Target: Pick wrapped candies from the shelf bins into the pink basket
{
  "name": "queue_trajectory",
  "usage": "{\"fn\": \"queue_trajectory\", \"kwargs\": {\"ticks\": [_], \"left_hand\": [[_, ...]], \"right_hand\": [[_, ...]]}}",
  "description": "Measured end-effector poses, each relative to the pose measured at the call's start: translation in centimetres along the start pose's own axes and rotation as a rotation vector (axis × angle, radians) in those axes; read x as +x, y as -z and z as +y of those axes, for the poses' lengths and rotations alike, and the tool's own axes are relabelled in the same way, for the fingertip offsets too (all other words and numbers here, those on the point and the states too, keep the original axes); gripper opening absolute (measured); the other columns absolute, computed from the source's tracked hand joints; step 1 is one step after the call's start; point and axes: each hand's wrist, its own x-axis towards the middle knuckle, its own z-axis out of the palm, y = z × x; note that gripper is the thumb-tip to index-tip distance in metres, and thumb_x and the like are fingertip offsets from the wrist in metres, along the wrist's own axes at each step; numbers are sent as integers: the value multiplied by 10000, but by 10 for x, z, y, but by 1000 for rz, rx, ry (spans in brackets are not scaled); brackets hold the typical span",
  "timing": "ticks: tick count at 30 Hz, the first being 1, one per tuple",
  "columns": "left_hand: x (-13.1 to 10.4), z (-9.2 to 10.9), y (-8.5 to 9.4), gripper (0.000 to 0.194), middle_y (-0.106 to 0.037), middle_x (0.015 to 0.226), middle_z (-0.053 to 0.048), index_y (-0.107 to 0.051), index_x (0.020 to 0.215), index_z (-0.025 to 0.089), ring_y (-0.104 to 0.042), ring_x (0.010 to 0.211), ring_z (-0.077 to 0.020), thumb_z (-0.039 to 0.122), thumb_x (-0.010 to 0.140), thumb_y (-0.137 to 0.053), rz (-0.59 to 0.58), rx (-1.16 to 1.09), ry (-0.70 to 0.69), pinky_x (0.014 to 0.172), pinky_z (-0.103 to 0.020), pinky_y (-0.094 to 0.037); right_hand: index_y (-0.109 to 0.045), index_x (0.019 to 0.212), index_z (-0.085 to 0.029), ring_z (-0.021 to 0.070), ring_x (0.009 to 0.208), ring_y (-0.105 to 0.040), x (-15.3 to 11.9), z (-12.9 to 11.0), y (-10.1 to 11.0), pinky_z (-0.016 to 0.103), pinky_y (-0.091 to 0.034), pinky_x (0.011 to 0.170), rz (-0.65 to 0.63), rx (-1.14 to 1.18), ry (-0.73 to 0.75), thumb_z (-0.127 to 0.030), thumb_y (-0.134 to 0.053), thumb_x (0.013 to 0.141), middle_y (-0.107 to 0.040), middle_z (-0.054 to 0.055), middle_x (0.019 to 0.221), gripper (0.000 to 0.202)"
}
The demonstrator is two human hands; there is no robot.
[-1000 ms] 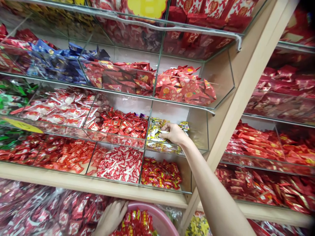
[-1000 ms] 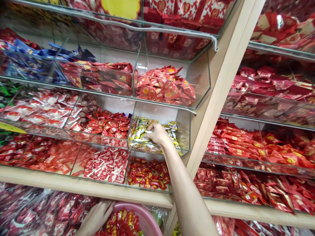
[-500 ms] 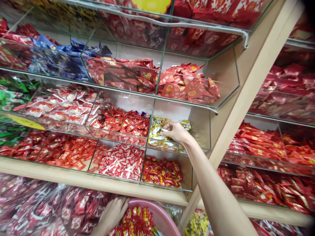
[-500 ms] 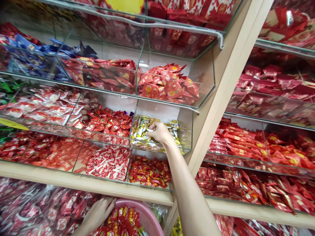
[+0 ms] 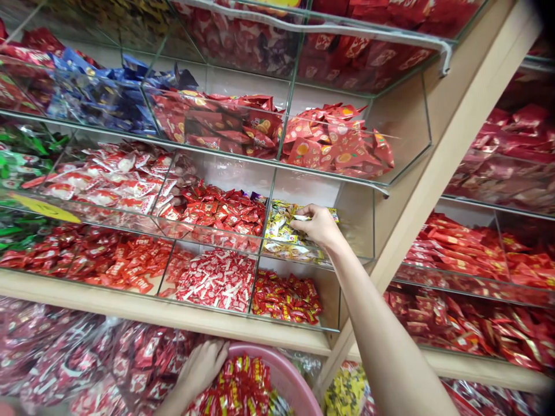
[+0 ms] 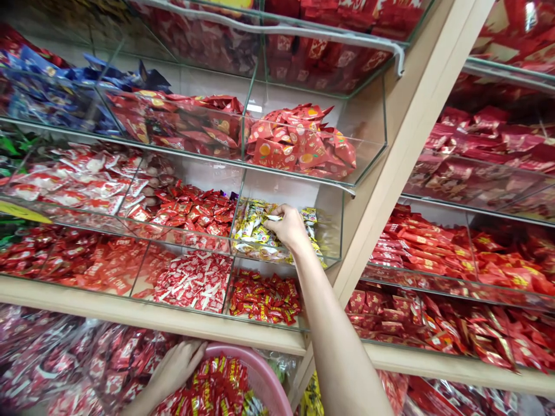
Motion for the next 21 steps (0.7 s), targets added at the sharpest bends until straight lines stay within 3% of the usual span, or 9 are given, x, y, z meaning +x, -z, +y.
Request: {"fn": "queue_trajectory", "kwargs": {"ticks": [6, 16, 21], "left_hand": [[-1, 1, 2, 447, -671, 881, -59, -616, 914, 213, -622, 889, -224, 396, 919, -207, -8, -11, -3, 755, -294, -423], [1, -1, -1, 468, -669, 866, -75, -619, 945, 214, -624, 877, -226, 415, 919, -197, -20, 45, 3, 763, -305, -424], [0, 4, 6, 462, -672, 866, -79, -618, 929, 196, -632, 854, -218, 408, 919, -208, -31, 55, 12, 732, -284, -433]], "right_hand": [[-615, 756, -166, 147, 667, -510, -2, -5, 1, 241, -355, 589, -102, -268, -38, -323, -725, 516, -567, -6, 679, 307], [-625, 788, -175, 151, 629, -471, -6, -7, 1, 250, -328, 575, -99, -471, 27, -399, -696, 574, -535, 6, 630, 318], [-641, 827, -181, 179, 672, -512, -10, -12, 3, 273, -365, 618, -23, -483, 14, -384, -660, 609, -577, 32, 673, 298]]}}
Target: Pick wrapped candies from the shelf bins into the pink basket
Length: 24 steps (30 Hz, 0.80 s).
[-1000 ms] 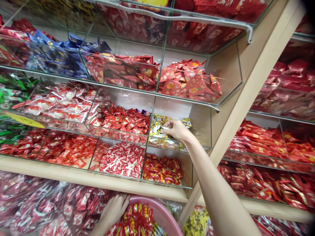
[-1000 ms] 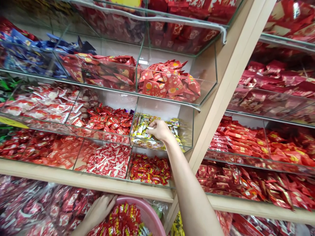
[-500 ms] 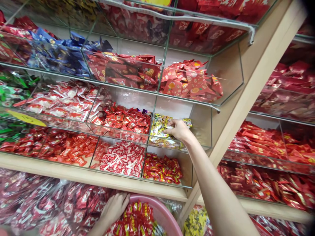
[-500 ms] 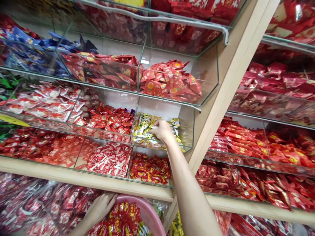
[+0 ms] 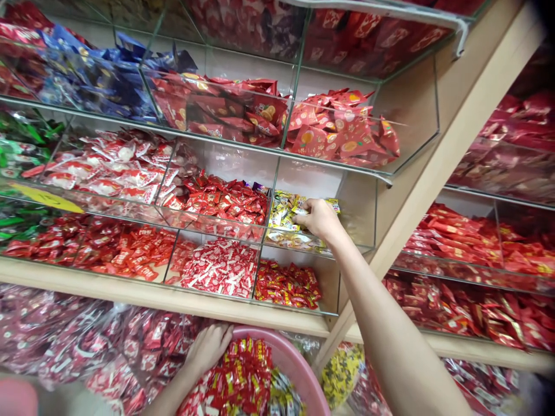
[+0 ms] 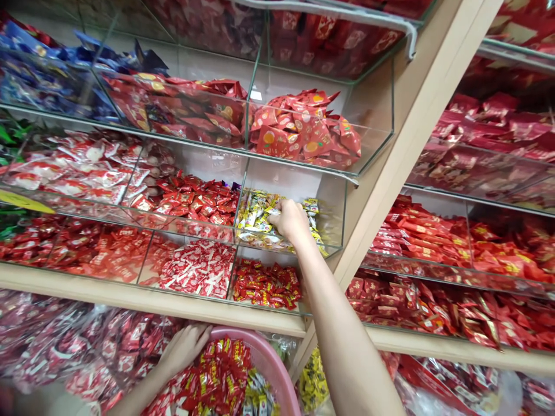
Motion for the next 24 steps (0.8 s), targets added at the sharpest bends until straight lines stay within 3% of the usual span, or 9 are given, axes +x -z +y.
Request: {"fn": "queue_trajectory", "kwargs": {"ticks": [4, 8, 11, 13, 16, 19, 21, 24], "left_hand": [[-1, 4, 7, 435, -675, 857, -84, -616, 953, 195, -639, 843, -223, 393, 919, -231, 4, 38, -9, 732, -289, -438], [1, 4, 7, 468, -675, 888, -93, -619, 953, 192, -636, 854, -224, 405, 923, -203, -38, 37, -15, 750, -298, -435], [2, 3, 5, 504, -673, 879, -102, -623, 955, 182, -635, 842, -229, 429, 921, -185, -63, 31, -12, 757, -308, -433], [3, 3, 4, 523, -670, 869, -109, -623, 949, 172, -634, 836, -234, 441, 918, -175, -72, 32, -7, 752, -313, -433], [4, 4, 4, 532, -667, 875, -120, -623, 953, 161, -631, 839, -239, 446, 915, -176, -78, 38, -6, 755, -316, -430], [3, 6, 6, 524, -666, 909, -113, -622, 973, 169, -625, 858, -230, 445, 917, -180, -79, 41, -12, 771, -308, -425], [2, 7, 8, 528, -666, 907, -107, -621, 986, 173, -627, 845, -218, 448, 918, -176, -81, 43, -7, 770, -299, -425], [1, 8, 8, 535, -667, 892, -102, -623, 989, 173, -629, 825, -213, 458, 916, -176, -83, 45, 3, 757, -293, -429]], "right_hand": [[-636, 851, -174, 215, 745, -540, -4, -3, 10, 326, -403, 679, 154, 88, -39, -363, -613, 665, -613, 67, 751, 267], [-613, 872, -150, 200, 751, -540, -26, -7, 39, 369, -411, 722, 349, 188, 28, -362, -581, 721, -608, 68, 797, 262], [-592, 909, -154, 164, 745, -546, -66, -12, 62, 336, -415, 713, 339, 264, 171, -360, -539, 774, -603, 53, 842, 252], [-583, 923, -172, 156, 750, -555, -101, -13, 63, 301, -420, 687, 240, 317, 179, -341, -534, 787, -609, 41, 851, 223], [-582, 912, -206, 149, 723, -571, -159, -4, 34, 260, -425, 645, -46, 400, 108, -317, -569, 771, -632, 13, 826, 180], [-595, 891, -229, 159, 714, -583, -211, 17, -18, 257, -423, 645, -365, 397, 4, -283, -550, 781, -648, 4, 804, 131], [-613, 918, -235, 177, 726, -590, -238, 31, -51, 271, -424, 660, -504, 348, -63, -284, -538, 779, -657, 18, 828, 165], [-625, 951, -235, 203, 837, -579, -263, 46, -83, 285, -415, 719, -599, 235, -80, -303, -530, 781, -646, 41, 885, 207]]}}
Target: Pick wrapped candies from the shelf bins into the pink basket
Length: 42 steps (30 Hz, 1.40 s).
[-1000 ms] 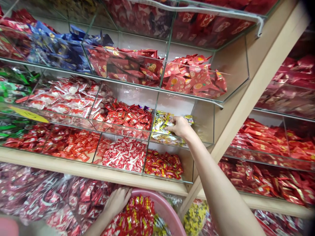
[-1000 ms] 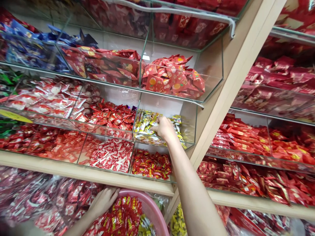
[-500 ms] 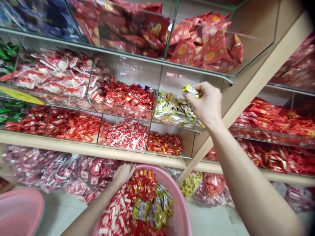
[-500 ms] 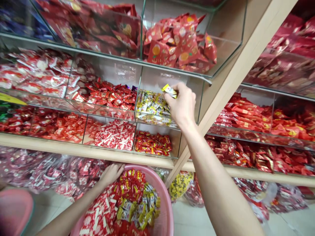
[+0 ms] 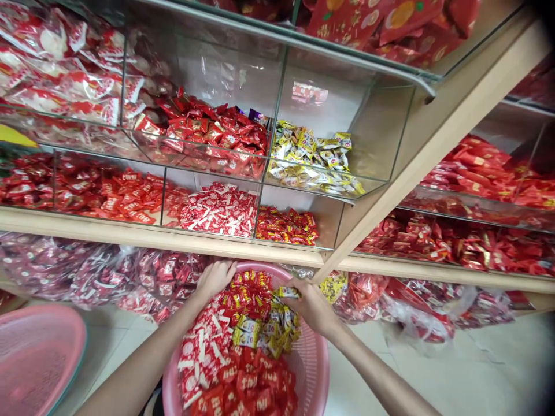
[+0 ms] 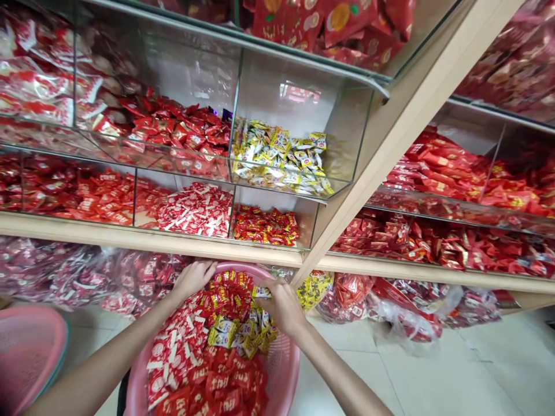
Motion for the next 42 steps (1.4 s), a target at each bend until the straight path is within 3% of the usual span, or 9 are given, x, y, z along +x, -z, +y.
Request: {"fn": "queue_trajectory", "kwargs": {"ticks": [3, 9, 17, 25, 29, 35, 42], "left_hand": [[0, 0, -1, 529, -667, 890, -101, -625, 986, 174, -628, 828, -216, 453, 915, -181, 2, 4, 3, 752, -292, -430], [1, -1, -2, 537, -667, 872, -106, -628, 956, 172, -629, 821, -232, 453, 916, -172, 9, 13, -4, 752, -313, -434], [1, 0, -3, 518, -670, 876, -97, -623, 955, 178, -632, 820, -218, 446, 918, -182, 16, 20, -4, 754, -304, -431], [0, 0, -2, 525, -673, 876, -104, -634, 943, 169, -636, 836, -223, 442, 916, -187, 19, 25, -3, 753, -294, -438], [0, 1, -2, 517, -679, 861, -102, -638, 938, 178, -644, 808, -225, 433, 913, -188, 21, 32, -2, 733, -298, -449], [0, 0, -2, 517, -682, 837, -94, -632, 907, 188, -649, 789, -238, 424, 914, -172, 39, 46, -28, 715, -322, -461], [1, 0, -3, 509, -680, 833, -93, -624, 895, 189, -650, 768, -245, 426, 912, -173, 50, 47, -44, 694, -334, -468]], "right_hand": [[-618, 967, -235, 208, 885, -560, 0, 12, -11, 278, -406, 730, -11, -106, -38, -310, -518, 791, -628, 46, 851, 216], [-583, 963, -199, 235, 930, -528, 6, 15, -13, 288, -377, 731, 14, -382, -37, -268, -467, 834, -643, 81, 862, 186], [-572, 927, -139, 271, 923, -507, 15, 8, -49, 353, -356, 743, -26, -657, 68, -83, -432, 800, -641, 131, 869, 197], [-581, 909, -120, 273, 853, -501, 18, 14, -73, 363, -358, 696, -9, -792, 149, -20, -428, 758, -607, 122, 819, 237], [-570, 967, -114, 257, 855, -505, 16, 18, -79, 356, -370, 694, -10, -788, 157, -16, -443, 760, -585, 126, 900, 262], [-582, 955, -137, 229, 877, -526, 18, 14, -71, 329, -364, 726, -6, -685, 86, -61, -458, 800, -580, 112, 955, 213], [-602, 986, -210, 180, 850, -523, 9, 22, -29, 269, -332, 708, 159, -320, -77, -294, -499, 844, -602, 40, 891, 195]]}}
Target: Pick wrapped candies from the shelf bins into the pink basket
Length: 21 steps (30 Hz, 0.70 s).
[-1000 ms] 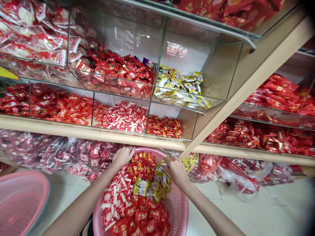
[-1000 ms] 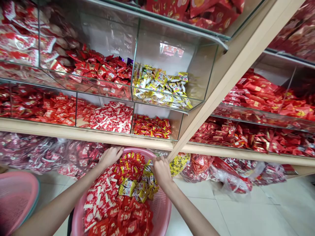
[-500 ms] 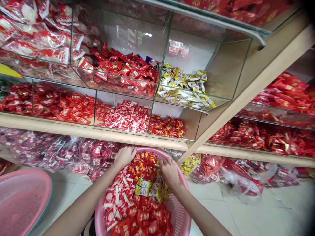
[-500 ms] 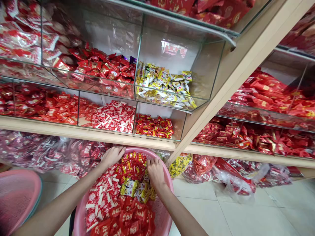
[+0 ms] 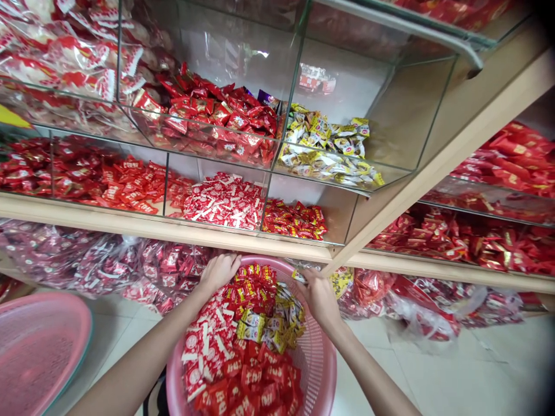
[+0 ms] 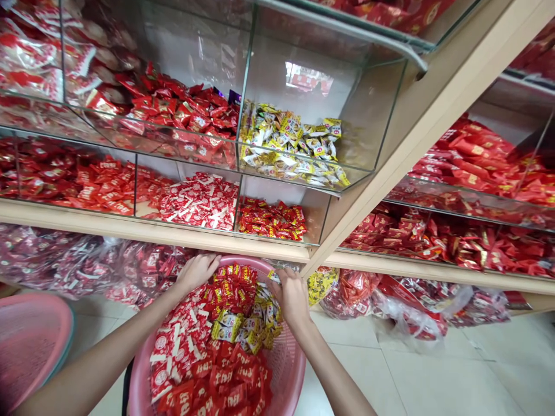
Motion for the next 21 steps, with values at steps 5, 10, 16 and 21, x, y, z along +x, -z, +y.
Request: {"fn": "queue_trajectory", "kwargs": {"ticks": [5, 10, 16, 21], "left_hand": [[0, 0, -2, 513, -676, 844, -99, -623, 905, 187, -646, 796, -250, 426, 912, -170, 5, -2, 0, 715, -341, -464], [-1, 2, 0, 515, -674, 844, -101, -629, 917, 180, -645, 793, -237, 429, 911, -178, -4, 0, 12, 719, -320, -460], [-1, 2, 1, 540, -672, 844, -99, -630, 923, 177, -645, 769, -231, 440, 911, -157, -9, -4, 20, 700, -311, -460], [-1, 1, 1, 536, -674, 836, -98, -633, 944, 191, -644, 782, -244, 446, 908, -164, -12, -7, 14, 702, -324, -461]], "right_hand": [[-622, 894, -201, 218, 882, -497, -14, 0, 5, 297, -296, 704, -39, -110, -34, -309, -515, 833, -617, 54, 871, 164], [-604, 860, -154, 244, 885, -490, -21, -10, -12, 337, -274, 708, -77, -335, 8, -183, -489, 834, -626, 94, 858, 122], [-614, 876, -124, 258, 848, -496, -25, -16, -28, 354, -282, 691, -111, -458, 26, -68, -464, 798, -604, 119, 848, 179], [-624, 868, -172, 218, 864, -522, -25, -12, -16, 313, -310, 695, -80, -296, -8, -234, -507, 831, -579, 88, 913, 137]]}}
